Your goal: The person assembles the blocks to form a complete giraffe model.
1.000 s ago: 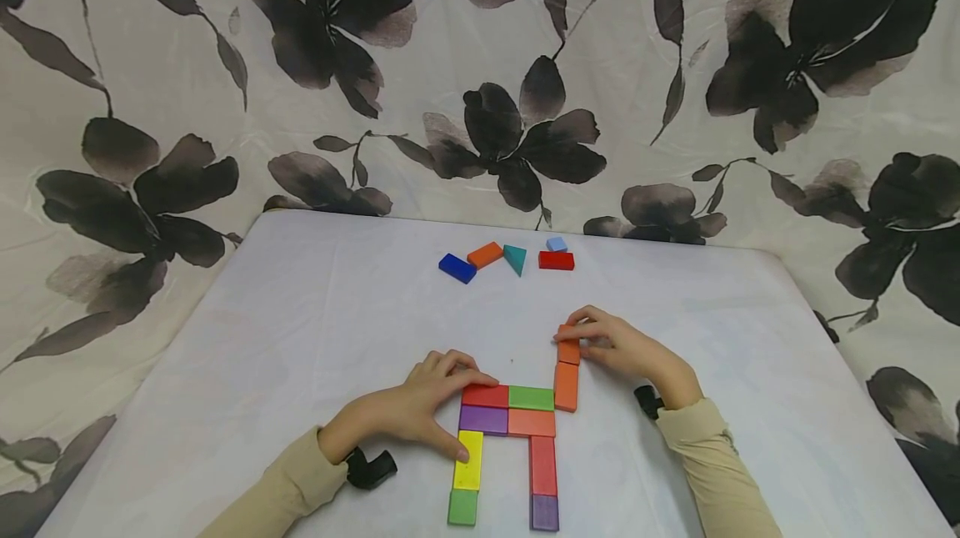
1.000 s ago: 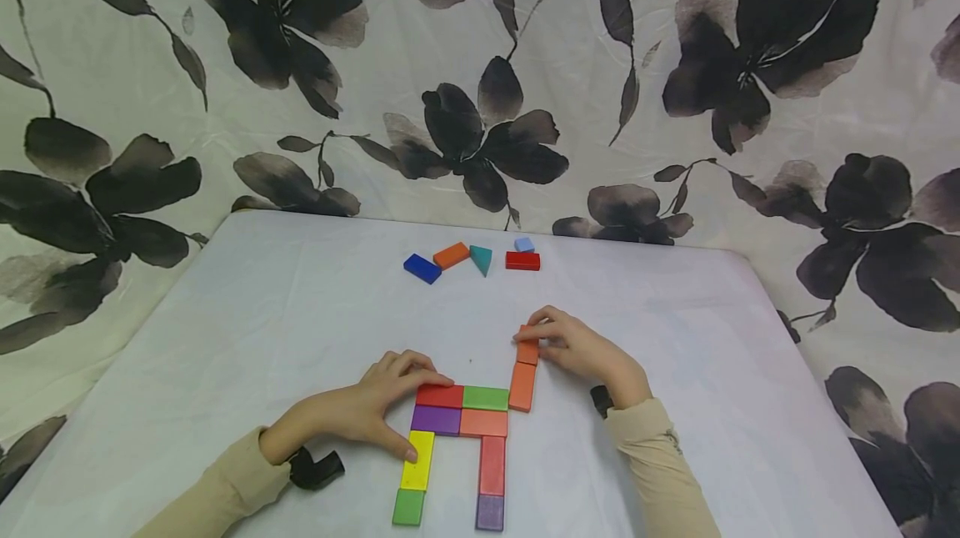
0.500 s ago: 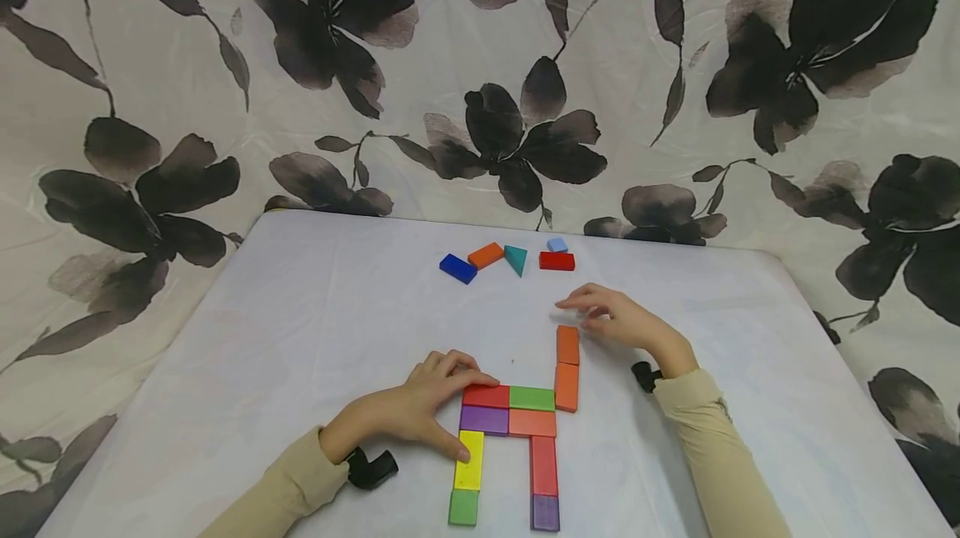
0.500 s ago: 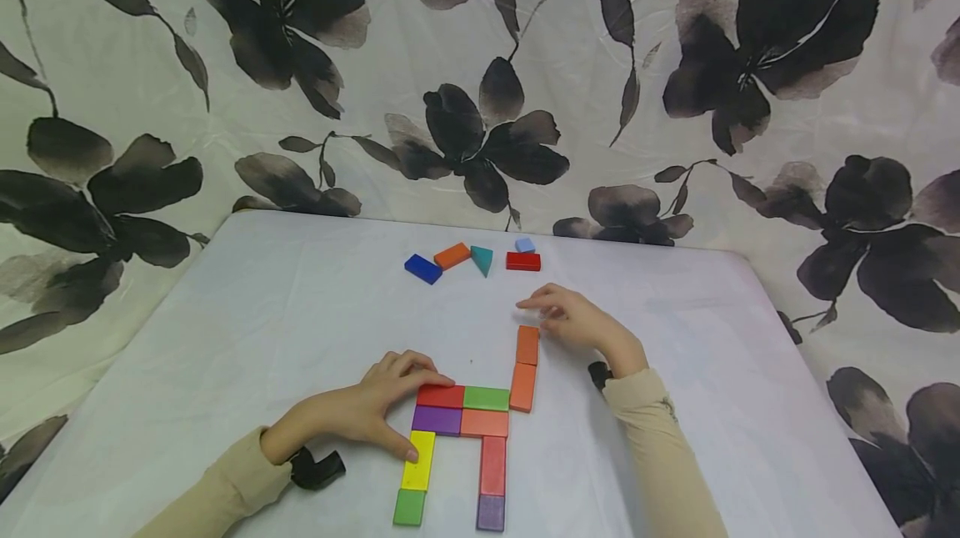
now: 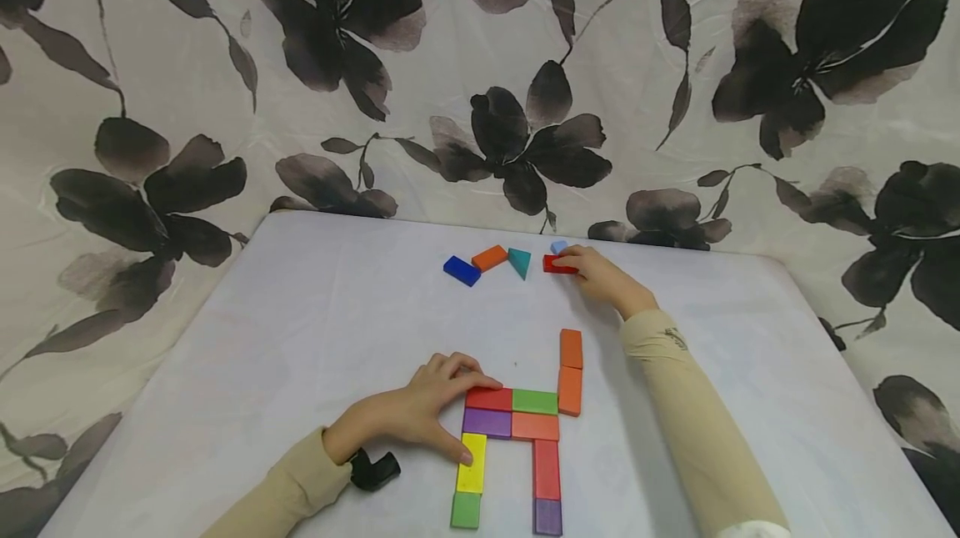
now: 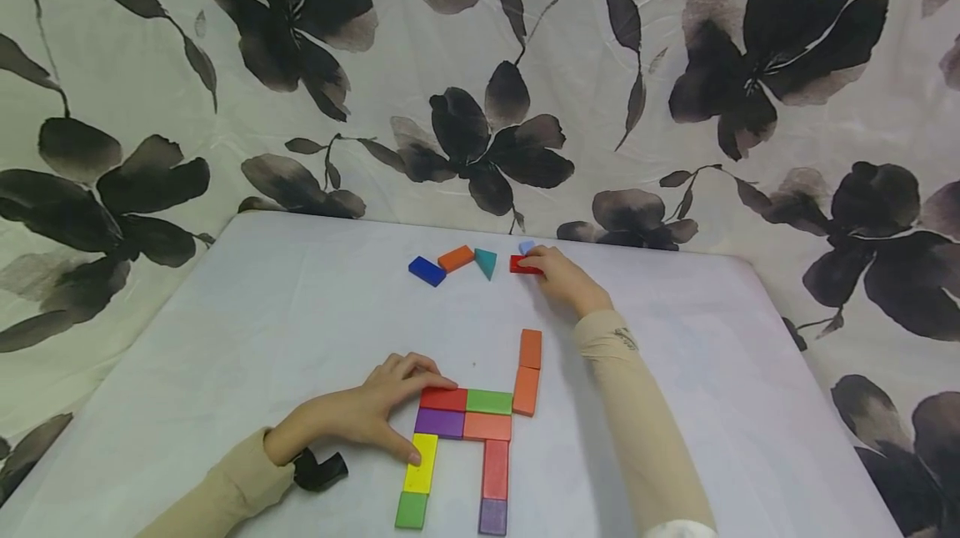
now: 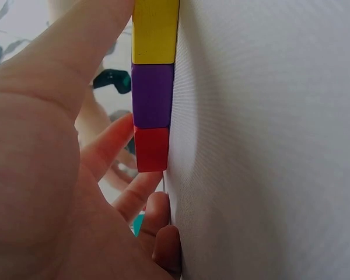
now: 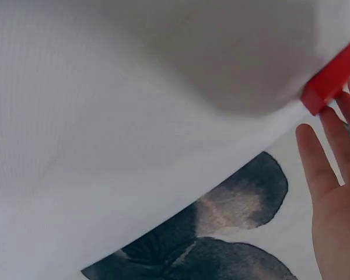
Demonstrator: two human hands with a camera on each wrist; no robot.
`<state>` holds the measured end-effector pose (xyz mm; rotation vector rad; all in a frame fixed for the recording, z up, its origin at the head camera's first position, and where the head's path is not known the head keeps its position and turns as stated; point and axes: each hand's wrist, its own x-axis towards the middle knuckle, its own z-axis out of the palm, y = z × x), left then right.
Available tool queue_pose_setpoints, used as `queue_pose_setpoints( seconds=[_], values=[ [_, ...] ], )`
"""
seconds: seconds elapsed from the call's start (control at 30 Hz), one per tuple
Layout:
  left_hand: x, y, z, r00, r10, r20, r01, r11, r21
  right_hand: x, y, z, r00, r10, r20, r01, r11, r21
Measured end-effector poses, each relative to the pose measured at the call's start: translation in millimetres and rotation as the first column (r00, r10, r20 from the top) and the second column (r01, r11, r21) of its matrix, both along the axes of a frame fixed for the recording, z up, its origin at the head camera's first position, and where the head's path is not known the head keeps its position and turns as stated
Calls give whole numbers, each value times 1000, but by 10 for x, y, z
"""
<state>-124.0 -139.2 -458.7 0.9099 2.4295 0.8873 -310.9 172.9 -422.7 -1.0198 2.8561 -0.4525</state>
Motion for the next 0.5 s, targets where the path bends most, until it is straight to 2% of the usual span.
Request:
queue_pose_setpoints(
  seconds=[0.33,0.5],
  values=[
    [-16,-2,-34,1000,-4,-5,4,1000,3,68,-40,0,998,-67,14,66,996,67],
    [-18,-1,-39,1000,-1,6,1,1000,3,152,-93,59,992,-91,92,84,993,79]
  ],
)
